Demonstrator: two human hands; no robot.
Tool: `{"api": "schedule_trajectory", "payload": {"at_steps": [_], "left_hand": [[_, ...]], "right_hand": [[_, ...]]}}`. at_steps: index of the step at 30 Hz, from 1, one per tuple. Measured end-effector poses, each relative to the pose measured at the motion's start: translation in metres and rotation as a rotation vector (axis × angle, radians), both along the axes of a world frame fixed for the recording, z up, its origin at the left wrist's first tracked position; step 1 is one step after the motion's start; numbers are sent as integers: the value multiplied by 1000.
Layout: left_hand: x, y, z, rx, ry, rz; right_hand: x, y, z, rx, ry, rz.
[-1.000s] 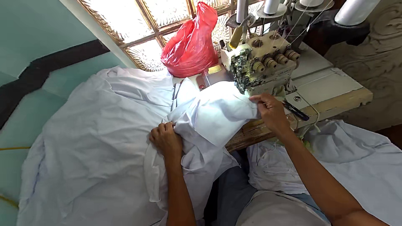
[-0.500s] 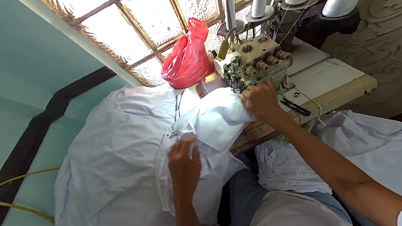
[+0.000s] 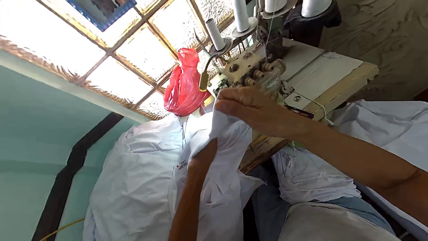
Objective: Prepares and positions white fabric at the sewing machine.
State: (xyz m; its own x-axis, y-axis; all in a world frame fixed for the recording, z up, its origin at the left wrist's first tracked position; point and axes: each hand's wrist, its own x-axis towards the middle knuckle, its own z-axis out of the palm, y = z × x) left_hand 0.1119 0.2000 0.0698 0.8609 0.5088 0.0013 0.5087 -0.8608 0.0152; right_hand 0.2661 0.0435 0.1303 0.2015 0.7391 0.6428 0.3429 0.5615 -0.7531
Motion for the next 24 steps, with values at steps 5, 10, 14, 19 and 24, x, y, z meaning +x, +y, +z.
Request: {"api": "schedule_trajectory", "payload": {"at_steps": [5,10,14,19,24], "left_hand": [[1,25,19,33,305,36],[-14,33,14,54,295,-101],[-22,36,15,-56,450,-149],[-18,-4,22,-164,509,-329],[-38,18,-3,171,231,-391]], "right_hand": [[11,-6,-4,-2,80,234],[18,-3,-17,12,-56,206],[22,-6,-20,-56,-59,194],[21,13,-30,-150,-126,141],[4,56,-66,-273,-301,88]]}}
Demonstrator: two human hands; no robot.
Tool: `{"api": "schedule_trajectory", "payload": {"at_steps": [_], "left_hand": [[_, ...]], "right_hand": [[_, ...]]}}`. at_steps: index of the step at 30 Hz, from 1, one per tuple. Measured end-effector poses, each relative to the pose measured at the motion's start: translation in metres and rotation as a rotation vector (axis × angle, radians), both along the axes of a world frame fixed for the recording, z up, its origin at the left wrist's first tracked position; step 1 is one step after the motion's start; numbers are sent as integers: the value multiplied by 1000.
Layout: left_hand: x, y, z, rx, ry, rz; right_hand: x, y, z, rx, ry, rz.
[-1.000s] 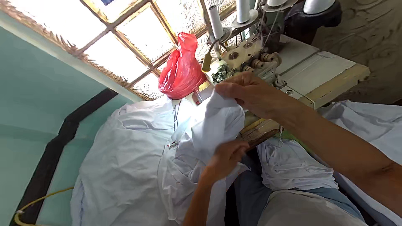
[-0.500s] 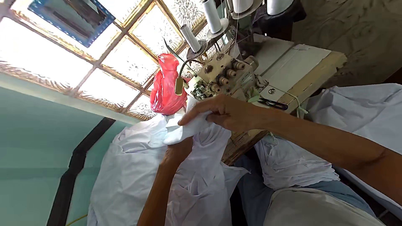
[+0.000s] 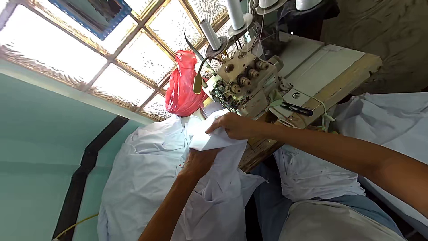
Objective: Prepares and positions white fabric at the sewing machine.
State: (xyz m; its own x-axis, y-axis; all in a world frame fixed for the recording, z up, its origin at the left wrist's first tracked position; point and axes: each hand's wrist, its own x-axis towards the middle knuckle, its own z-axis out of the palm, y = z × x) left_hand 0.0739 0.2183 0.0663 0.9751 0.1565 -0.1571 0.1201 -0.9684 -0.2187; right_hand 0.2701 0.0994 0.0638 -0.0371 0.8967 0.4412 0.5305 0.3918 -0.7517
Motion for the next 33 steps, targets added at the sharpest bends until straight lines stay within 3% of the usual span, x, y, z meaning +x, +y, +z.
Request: {"api": "schedule_trajectory", "payload": {"at_steps": [5,7,11,14,16,20,23,27,31,33], "left_hand": [[-4,23,-3,-23,-317,59],[-4,32,3,-76,-286,31],[-1,29,27,-416,-202,2],[1,22,51,-547,-149,-47],[-1,26,65,-469,-160,-70],[-8,34,88,-33,-88,-107],[-4,25,94,134,-69,-133],[13,-7,97,41,-166,-263],[13,-60,105,-222,-114,-441],[3,-65,110,-214,-79,-443]], "right_hand": [[-7,28,-54,172,-87,-86],[-6,28,-66,201,-123,-92],[-4,31,-67,208,-94,-60],[-4,35,-68,216,-118,-57],[-6,38,-70,249,-164,-68],[-9,40,-74,268,-246,-69],[-10,34,-67,176,-332,28],[-22,26,-42,-45,-577,208],[-33,35,-36,-218,-685,109],[-36,44,-40,-227,-690,48]]}}
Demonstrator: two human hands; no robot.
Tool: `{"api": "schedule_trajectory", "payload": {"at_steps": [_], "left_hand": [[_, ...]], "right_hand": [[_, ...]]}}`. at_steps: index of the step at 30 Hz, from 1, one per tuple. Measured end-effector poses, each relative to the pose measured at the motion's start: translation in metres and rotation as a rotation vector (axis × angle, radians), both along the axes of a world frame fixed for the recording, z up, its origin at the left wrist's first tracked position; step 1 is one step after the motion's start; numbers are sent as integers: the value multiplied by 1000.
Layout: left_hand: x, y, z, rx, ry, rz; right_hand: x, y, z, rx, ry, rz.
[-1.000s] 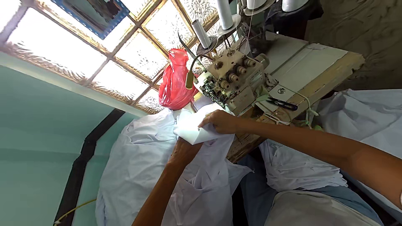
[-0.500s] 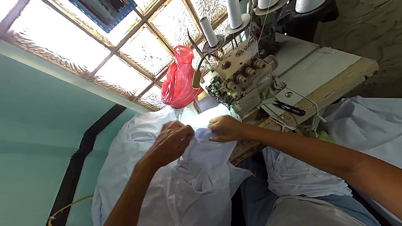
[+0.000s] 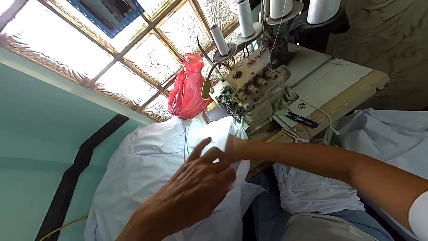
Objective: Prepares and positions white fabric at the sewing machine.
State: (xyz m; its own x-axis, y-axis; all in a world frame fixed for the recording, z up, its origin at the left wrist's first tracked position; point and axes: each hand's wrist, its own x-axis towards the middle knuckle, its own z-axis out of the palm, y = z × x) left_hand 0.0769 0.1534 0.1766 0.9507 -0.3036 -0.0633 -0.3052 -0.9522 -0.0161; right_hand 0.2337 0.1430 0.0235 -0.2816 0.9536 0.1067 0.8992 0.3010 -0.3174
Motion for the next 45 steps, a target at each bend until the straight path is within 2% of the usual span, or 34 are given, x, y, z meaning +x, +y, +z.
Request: {"api": "schedule_trajectory", "payload": {"at_steps": [3,4,6,8,10,12,15,18,20,22,24,27,29,31,35,38,42,45], "left_hand": [[-20,20,3,162,-33,144],[-24,31,2,197,-32,198],[-27,49,0,177,-12,280],[-21,58,-6,4,12,248],[-9,56,-17,-216,44,110],[8,51,-24,-408,119,-46],[23,55,-28,-600,168,-147],[17,70,-23,-711,165,-101],[3,84,-16,-694,85,39],[-15,103,-13,-625,-77,268],[-28,121,-15,-679,-226,391],[-30,128,-24,-1018,-353,220],[-20,122,-29,-1114,-363,111],[-12,118,-32,-1169,-380,88],[-3,118,-31,-1157,-495,215],[6,112,-29,-1106,-506,255],[12,101,-37,-1024,-371,321],[16,95,-44,-952,-279,245]], "right_hand": [[0,3,-7,64,65,-24],[0,-3,0,38,115,-28],[3,-28,38,-145,251,-15],[8,-65,76,-238,432,78],[9,-96,88,-154,530,197],[9,-115,90,-58,523,199],[10,-124,79,141,563,120],[21,-107,63,267,676,206],[36,-89,52,276,644,276],[57,-72,39,275,549,283],[82,-56,23,298,495,261],[109,-43,9,285,404,171],[120,-37,-1,307,350,152],[122,-36,-8,370,340,133],[120,-38,-16,501,350,126],[120,-47,-16,484,374,180],[117,-70,-19,372,415,213],[111,-80,-29,378,453,158]]}}
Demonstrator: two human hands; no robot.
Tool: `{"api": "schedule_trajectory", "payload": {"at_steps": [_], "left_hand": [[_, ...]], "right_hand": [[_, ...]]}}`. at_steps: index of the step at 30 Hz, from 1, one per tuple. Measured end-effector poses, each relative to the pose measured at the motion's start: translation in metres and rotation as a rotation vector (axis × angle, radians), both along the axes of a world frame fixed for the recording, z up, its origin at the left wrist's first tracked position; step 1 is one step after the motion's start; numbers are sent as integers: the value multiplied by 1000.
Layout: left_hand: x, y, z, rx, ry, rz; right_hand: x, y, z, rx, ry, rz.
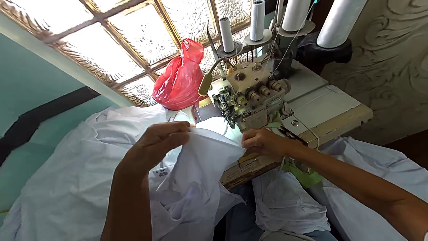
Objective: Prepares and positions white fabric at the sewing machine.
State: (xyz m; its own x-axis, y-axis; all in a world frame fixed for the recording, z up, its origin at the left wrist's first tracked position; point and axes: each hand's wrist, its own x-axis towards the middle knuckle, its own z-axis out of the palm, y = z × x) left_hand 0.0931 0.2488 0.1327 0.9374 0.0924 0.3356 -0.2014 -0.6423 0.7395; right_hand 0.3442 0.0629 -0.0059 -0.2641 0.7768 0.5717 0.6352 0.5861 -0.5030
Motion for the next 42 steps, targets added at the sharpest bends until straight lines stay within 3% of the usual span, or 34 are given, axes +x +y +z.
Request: {"api": "schedule_trajectory", "payload": {"at_steps": [8,22,42], "left_hand": [[13,-11,-1,203,15,-20],[42,-57,-52,580,101,78],[63,-63,-73,681,234,112]], "right_hand": [[-5,7,-5,9,167,-103],[-12,7,-6,15,88,-97],[-15,6,-6,20,41,-123]]}}
